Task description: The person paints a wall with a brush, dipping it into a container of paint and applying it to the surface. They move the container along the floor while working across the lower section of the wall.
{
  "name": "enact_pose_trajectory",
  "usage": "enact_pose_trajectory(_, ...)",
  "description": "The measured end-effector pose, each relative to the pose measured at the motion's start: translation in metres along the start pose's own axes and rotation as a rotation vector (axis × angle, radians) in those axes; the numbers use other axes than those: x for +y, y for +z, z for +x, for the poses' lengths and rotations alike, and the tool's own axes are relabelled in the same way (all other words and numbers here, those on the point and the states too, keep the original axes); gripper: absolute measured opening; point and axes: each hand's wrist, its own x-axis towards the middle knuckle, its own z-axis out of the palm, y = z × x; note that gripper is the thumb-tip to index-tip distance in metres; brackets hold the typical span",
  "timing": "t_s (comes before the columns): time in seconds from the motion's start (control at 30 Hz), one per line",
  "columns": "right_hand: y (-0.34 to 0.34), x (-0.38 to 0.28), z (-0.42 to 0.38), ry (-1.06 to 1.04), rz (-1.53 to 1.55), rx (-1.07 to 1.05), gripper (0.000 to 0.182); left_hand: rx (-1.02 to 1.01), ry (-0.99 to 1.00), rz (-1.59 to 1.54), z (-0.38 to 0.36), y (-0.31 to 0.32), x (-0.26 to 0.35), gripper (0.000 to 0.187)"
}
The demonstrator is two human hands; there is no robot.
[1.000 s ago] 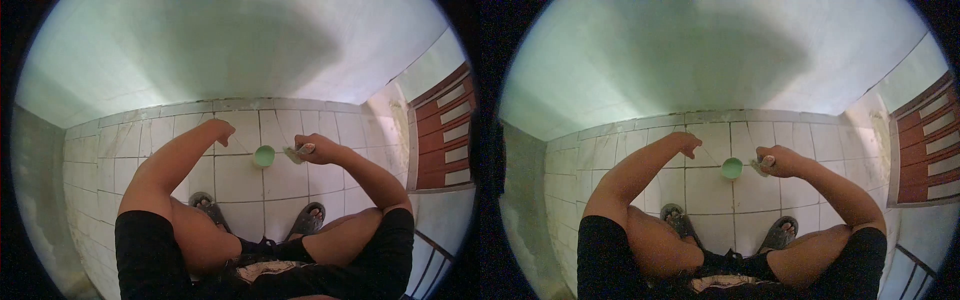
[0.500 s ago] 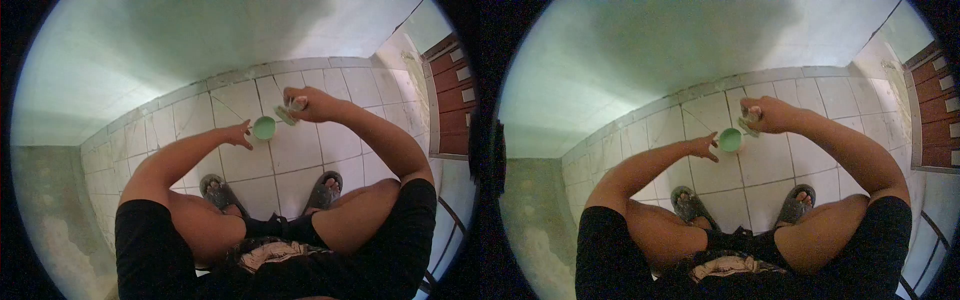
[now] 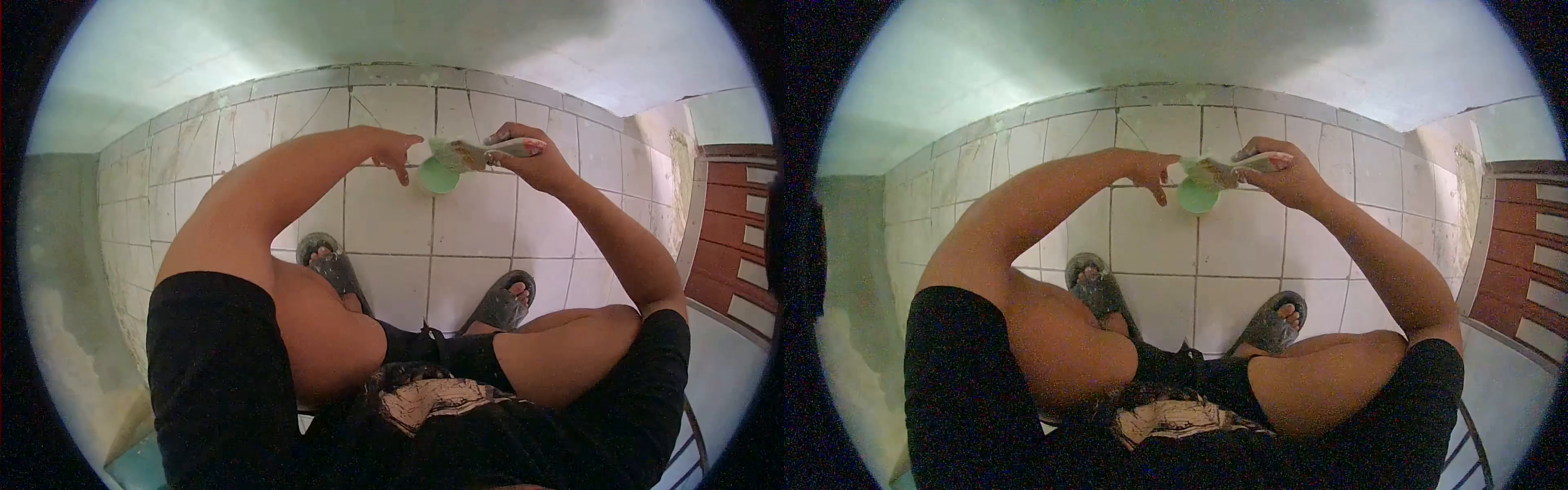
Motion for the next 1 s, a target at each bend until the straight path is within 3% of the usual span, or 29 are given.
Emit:
enact_pose_trajectory(0.13, 0.003, -0.009, 0.004, 0.077, -0.009, -0.086, 0.015, -0.011, -0.045, -0.001, -0.001, -0.008, 0.002, 0.109)
enact_pose_trajectory(0.2, 0.003, -0.014, 0.008, -0.025, -0.315, -0.226, 0.018, -0.065, -0.062, 0.041, -0.003, -0.013, 0.001, 0.109)
enact_pose_trajectory(0.33, 0.009, -0.011, 0.019, -0.053, -0.467, -0.315, 0.018, -0.077, -0.085, 0.117, -0.001, -0.017, -0.001, 0.109)
enact_pose_trajectory(0.53, 0.027, -0.012, 0.036, -0.273, -0.666, -0.467, 0.016, -0.049, -0.012, 0.256, -0.006, -0.012, -0.006, 0.106)
enact_pose_trajectory(0.6, 0.038, -0.014, 0.037, -0.365, -0.779, -0.6, 0.019, -0.056, 0.013, 0.279, -0.009, -0.008, -0.004, 0.104)
enact_pose_trajectory(0.63, 0.043, -0.016, 0.039, -0.304, -0.851, -0.665, 0.02, -0.058, 0.013, 0.276, -0.006, -0.007, -0.005, 0.104)
enact_pose_trajectory(0.87, 0.044, -0.017, 0.045, -0.304, -0.782, -0.74, 0.021, -0.086, 0.084, 0.436, 0.01, -0.001, -0.013, 0.108)
enact_pose_trajectory(1.0, 0.046, -0.006, 0.043, -0.393, -0.758, -0.624, 0.021, -0.054, 0.11, 0.52, 0.006, -0.005, -0.014, 0.108)
